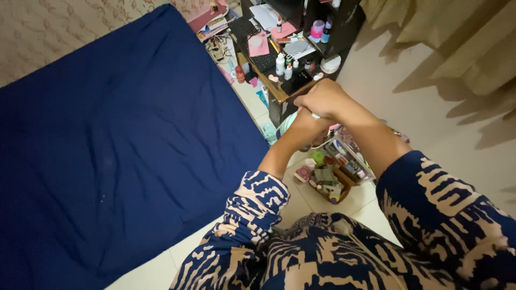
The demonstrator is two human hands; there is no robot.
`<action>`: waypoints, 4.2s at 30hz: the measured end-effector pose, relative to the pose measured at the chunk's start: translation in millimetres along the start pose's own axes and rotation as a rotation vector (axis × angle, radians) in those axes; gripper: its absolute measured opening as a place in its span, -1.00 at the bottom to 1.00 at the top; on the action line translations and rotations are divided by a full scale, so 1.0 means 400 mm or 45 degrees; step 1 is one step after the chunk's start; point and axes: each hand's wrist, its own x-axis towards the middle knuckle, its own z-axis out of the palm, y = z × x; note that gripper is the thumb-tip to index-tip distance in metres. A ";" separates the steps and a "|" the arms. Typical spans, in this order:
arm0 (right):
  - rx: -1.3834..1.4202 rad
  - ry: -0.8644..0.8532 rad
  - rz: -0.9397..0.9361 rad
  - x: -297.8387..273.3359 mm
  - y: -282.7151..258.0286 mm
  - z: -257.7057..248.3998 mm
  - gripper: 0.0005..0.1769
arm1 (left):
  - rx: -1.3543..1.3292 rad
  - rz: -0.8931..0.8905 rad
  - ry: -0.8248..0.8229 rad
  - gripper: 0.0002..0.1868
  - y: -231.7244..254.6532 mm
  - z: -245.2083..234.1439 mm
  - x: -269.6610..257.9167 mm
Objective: Vacuuming the floor in a room using a handheld vacuum cleaner.
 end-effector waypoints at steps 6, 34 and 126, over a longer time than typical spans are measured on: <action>0.241 0.235 0.022 -0.005 -0.104 0.069 -0.65 | 0.223 0.163 0.044 -0.76 -0.017 -0.113 -0.070; 1.068 0.271 -0.297 -0.160 -0.169 0.203 -0.66 | 0.197 0.309 0.122 -0.76 -0.063 -0.220 -0.250; 0.655 0.375 -0.013 -1.160 -0.341 0.671 -0.69 | 0.144 0.414 0.128 -0.71 -0.161 -0.058 -1.348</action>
